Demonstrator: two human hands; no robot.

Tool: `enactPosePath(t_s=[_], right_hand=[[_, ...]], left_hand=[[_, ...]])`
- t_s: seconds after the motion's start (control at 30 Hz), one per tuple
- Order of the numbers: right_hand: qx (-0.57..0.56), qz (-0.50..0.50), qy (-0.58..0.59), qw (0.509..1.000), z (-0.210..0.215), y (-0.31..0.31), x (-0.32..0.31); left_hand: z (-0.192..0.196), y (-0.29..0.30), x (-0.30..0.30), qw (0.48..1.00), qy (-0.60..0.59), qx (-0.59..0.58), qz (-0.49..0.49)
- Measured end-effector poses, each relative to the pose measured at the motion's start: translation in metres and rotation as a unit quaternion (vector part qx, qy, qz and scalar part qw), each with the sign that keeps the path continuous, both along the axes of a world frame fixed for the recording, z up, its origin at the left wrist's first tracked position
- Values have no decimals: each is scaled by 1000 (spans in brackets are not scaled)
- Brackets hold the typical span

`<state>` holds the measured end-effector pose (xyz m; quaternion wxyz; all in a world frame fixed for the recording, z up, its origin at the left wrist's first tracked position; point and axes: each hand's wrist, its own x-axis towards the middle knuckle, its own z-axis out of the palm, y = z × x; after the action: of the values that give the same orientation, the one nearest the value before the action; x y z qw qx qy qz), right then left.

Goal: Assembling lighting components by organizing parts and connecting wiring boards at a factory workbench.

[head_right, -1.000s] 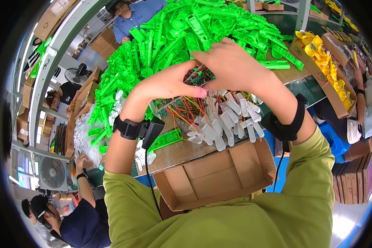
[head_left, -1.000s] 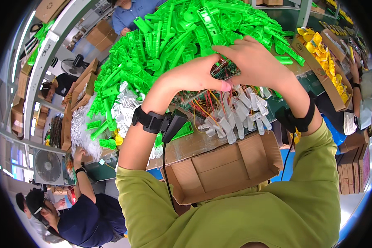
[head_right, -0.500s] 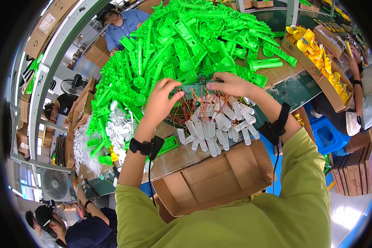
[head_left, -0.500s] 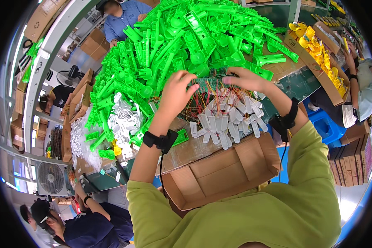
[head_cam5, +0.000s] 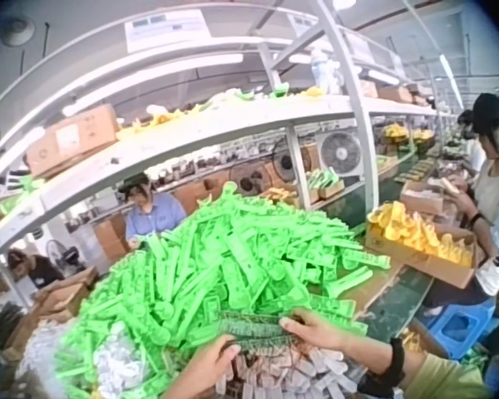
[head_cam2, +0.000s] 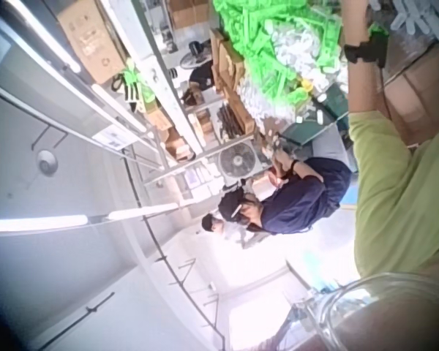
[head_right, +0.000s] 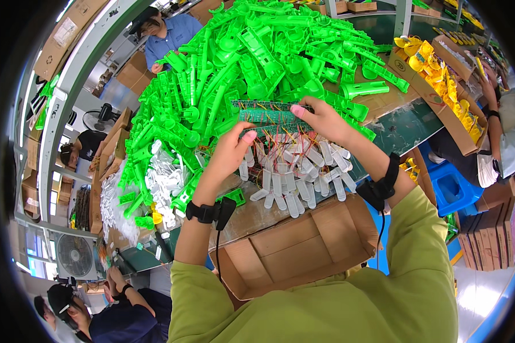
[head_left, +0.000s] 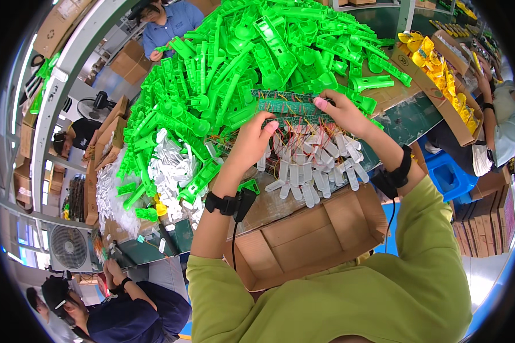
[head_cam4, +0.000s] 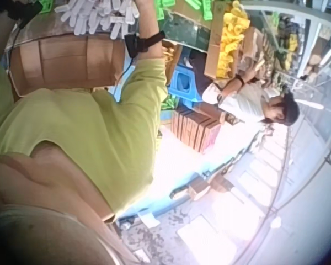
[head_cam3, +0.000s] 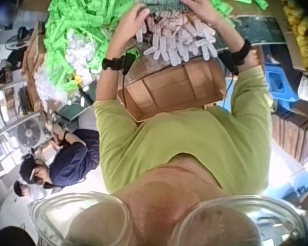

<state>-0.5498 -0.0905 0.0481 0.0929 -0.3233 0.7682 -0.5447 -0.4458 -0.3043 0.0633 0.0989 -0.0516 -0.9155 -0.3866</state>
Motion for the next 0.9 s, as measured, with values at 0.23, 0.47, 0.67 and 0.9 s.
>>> enactPosePath(t_s=[0.23,0.47,0.67,0.9], right_hand=[[6,-112,11,994,-3,-1,4],[-12,-212,110,971,-10,-6,1],[-30,-199,136,970,-6,-6,-1],[-61,-166,136,975,-7,3,-11]], left_hand=[[-11,5,-23,998,46,15,30],[-17,34,-47,960,67,-179,203],[-9,3,-36,983,-8,-96,159],[21,-12,-34,929,263,-187,182]])
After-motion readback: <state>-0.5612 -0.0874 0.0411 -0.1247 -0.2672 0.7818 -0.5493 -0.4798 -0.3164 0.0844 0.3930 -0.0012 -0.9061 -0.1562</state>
